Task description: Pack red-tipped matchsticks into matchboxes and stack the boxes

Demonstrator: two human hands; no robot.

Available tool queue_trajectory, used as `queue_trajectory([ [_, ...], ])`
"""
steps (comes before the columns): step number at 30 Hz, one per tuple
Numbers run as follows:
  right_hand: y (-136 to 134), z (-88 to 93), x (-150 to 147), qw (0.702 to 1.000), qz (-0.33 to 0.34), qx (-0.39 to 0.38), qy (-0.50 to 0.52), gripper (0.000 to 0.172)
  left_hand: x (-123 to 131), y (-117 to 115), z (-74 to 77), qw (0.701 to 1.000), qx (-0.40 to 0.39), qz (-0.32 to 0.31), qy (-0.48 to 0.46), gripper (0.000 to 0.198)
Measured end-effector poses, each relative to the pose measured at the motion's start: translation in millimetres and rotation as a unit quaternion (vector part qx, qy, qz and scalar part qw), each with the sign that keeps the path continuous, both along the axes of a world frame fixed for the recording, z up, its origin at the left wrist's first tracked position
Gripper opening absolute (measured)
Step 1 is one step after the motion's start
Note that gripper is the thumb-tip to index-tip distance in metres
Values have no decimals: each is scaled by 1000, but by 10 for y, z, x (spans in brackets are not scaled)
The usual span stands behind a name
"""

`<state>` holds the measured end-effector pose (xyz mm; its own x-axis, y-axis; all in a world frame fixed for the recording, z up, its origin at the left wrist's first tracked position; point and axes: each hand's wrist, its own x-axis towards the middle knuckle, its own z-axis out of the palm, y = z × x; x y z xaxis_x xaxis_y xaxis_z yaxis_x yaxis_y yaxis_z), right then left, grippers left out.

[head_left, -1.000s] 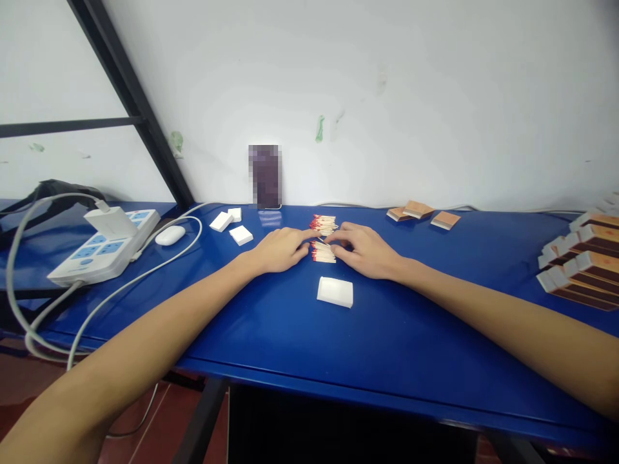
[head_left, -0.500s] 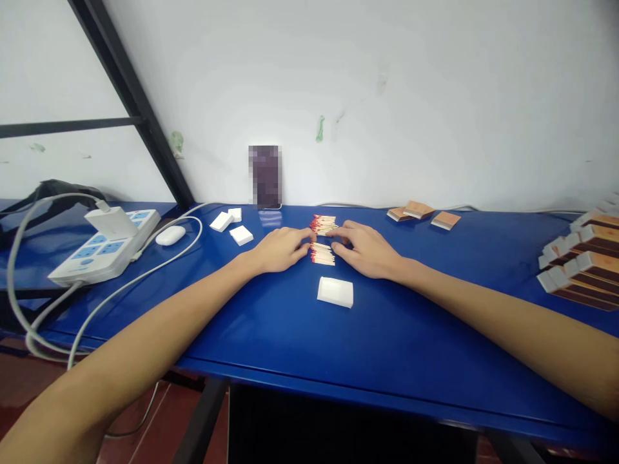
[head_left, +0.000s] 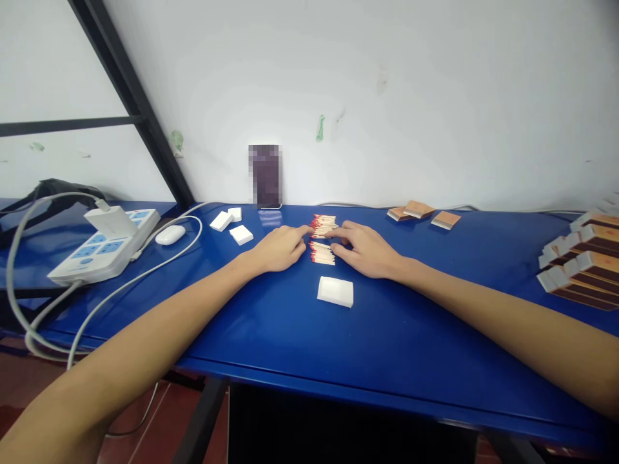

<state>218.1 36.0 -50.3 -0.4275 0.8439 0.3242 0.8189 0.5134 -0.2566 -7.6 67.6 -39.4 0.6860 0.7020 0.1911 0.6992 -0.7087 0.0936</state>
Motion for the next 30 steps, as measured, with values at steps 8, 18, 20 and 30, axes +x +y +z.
queue_trajectory([
  [8,-28,20,-10,1000,11,-4,13,38,-13,10,-5,1000,-1,-21,-10,42],
  [18,-1,-14,11,999,29,-3,21,39,-7,2,9,1000,-1,-24,-5,37],
  [20,-2,-15,14,999,31,-3,24,38,-5,1,10,1000,-1,-25,-4,37],
  [30,-7,-4,9,999,37,5,31,33,-18,18,-2,1000,-4,-28,-15,29],
])
